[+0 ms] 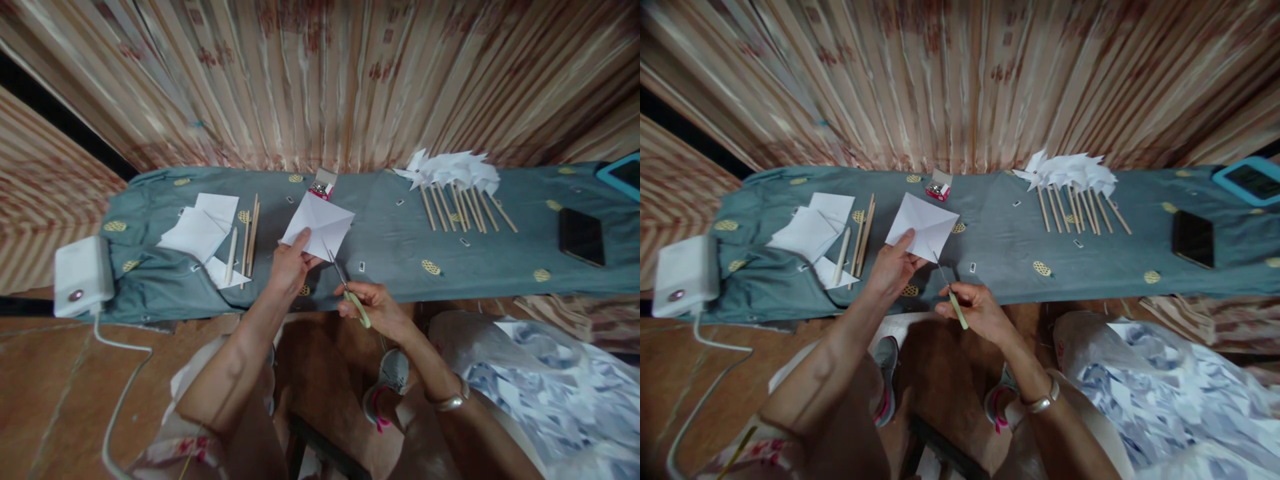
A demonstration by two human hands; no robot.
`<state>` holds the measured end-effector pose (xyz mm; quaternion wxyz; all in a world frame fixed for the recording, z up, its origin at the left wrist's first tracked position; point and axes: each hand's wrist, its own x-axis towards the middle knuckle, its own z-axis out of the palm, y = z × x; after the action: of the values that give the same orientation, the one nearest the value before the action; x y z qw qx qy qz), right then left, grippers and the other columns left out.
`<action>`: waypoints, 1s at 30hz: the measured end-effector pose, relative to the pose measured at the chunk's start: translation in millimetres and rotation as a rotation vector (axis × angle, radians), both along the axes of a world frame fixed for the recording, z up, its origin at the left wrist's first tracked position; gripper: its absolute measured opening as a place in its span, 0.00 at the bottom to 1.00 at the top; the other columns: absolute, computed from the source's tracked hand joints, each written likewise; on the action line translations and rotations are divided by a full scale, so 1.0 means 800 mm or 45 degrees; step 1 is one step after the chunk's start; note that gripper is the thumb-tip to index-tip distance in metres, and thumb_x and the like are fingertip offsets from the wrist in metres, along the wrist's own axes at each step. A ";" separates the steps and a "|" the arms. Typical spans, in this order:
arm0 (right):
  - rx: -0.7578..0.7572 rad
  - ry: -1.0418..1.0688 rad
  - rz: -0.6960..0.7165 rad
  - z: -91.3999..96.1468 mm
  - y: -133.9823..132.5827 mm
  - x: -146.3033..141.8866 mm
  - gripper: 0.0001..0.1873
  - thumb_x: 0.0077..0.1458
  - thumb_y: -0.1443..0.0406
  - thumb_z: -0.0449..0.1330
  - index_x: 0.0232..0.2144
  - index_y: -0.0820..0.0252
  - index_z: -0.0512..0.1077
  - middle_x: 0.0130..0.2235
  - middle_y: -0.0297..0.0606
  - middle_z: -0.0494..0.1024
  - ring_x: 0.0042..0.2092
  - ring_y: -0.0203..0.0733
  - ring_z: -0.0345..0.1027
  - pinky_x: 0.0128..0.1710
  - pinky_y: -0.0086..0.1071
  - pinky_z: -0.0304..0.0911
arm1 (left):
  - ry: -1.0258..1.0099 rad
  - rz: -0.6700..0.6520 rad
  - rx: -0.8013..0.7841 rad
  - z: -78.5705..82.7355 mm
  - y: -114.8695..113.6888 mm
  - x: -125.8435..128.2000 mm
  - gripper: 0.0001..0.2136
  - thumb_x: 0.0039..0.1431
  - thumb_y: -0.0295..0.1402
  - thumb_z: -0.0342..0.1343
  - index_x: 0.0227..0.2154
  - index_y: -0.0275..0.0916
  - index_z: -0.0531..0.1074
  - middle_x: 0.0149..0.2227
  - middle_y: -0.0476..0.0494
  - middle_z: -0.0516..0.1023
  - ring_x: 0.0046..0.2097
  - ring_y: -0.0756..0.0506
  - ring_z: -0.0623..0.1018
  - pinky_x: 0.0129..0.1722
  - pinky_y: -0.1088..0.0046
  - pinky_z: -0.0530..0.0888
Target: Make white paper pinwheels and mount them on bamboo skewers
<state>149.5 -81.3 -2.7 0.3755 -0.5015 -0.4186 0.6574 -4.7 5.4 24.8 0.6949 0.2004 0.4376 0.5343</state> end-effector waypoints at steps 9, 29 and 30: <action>0.087 -0.069 -0.143 0.010 0.008 0.043 0.23 0.36 0.53 0.73 0.33 0.60 0.76 0.22 0.31 0.76 0.24 0.32 0.66 0.25 0.27 0.60 | 0.021 0.006 0.009 -0.003 0.000 -0.005 0.07 0.48 0.28 0.64 0.32 0.35 0.74 0.30 0.44 0.82 0.34 0.45 0.81 0.38 0.70 0.77; 0.235 0.028 -0.649 0.014 0.039 0.040 0.23 0.28 0.60 0.74 0.29 0.57 0.70 0.21 0.24 0.74 0.22 0.31 0.64 0.22 0.26 0.59 | -0.077 -0.512 0.102 -0.011 -0.026 0.018 0.30 0.41 0.58 0.64 0.39 0.36 0.78 0.37 0.40 0.82 0.41 0.39 0.80 0.41 0.61 0.77; 0.257 0.018 -0.711 0.014 0.041 0.037 0.23 0.29 0.60 0.73 0.29 0.57 0.70 0.21 0.24 0.74 0.21 0.31 0.64 0.22 0.26 0.58 | -0.121 -0.506 0.119 -0.011 -0.028 0.020 0.30 0.40 0.58 0.64 0.40 0.37 0.77 0.39 0.40 0.82 0.42 0.39 0.80 0.43 0.59 0.77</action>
<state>179.3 -48.7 8.2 0.5926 -0.5528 -0.3251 0.4873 11.7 -16.9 15.9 0.7966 0.2893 0.3309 0.4151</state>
